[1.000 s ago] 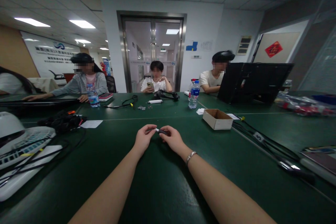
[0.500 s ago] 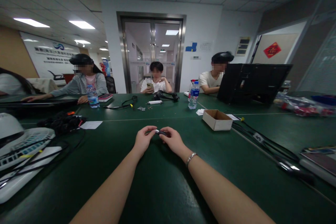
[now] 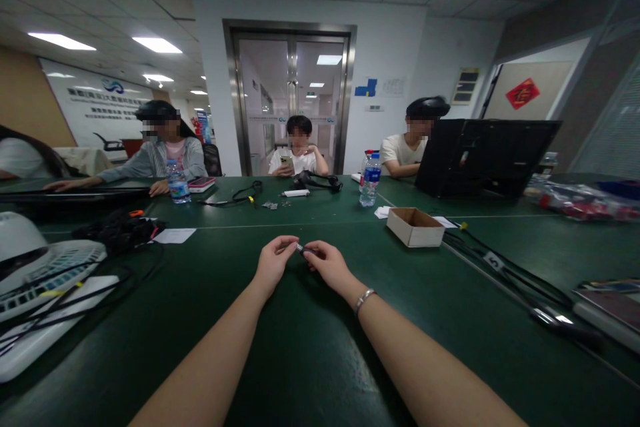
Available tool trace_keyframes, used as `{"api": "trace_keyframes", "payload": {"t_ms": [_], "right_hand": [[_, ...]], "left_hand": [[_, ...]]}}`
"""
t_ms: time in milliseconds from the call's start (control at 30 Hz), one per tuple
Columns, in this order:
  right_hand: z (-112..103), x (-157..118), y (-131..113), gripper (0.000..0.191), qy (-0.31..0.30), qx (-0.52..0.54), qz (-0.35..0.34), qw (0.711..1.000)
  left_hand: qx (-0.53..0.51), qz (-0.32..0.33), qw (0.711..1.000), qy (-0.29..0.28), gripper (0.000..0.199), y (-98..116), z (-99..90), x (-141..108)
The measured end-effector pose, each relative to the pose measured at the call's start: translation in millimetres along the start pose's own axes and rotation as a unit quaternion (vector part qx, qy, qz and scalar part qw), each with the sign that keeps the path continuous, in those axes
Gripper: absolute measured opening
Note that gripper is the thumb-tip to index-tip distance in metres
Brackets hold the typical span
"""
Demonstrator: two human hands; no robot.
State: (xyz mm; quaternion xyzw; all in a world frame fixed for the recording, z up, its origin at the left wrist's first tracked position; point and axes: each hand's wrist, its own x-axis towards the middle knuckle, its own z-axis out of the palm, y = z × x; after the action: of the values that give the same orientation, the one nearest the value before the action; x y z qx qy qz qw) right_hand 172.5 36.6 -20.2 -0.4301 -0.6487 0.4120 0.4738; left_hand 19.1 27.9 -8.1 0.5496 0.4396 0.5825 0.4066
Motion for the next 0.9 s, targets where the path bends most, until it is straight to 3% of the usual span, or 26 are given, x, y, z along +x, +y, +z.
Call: {"api": "trace_keyframes", "payload": {"t_ms": [533, 667, 900], "right_hand": [[-2, -1, -9, 0.018, -0.020, 0.008, 0.029, 0.999], [-1, 0, -7, 0.018, -0.013, 0.009, 0.025, 1.000], [0, 0, -2, 0.020, -0.007, -0.004, 0.011, 1.000]], "left_hand": [[-0.076, -0.010, 0.997, -0.023, 0.031, -12, -3.2, 7], [-0.057, -0.025, 0.998, -0.030, 0.038, -9, -3.2, 5], [0.035, -0.011, 0.999, -0.005, 0.032, -7, -3.1, 4]]}}
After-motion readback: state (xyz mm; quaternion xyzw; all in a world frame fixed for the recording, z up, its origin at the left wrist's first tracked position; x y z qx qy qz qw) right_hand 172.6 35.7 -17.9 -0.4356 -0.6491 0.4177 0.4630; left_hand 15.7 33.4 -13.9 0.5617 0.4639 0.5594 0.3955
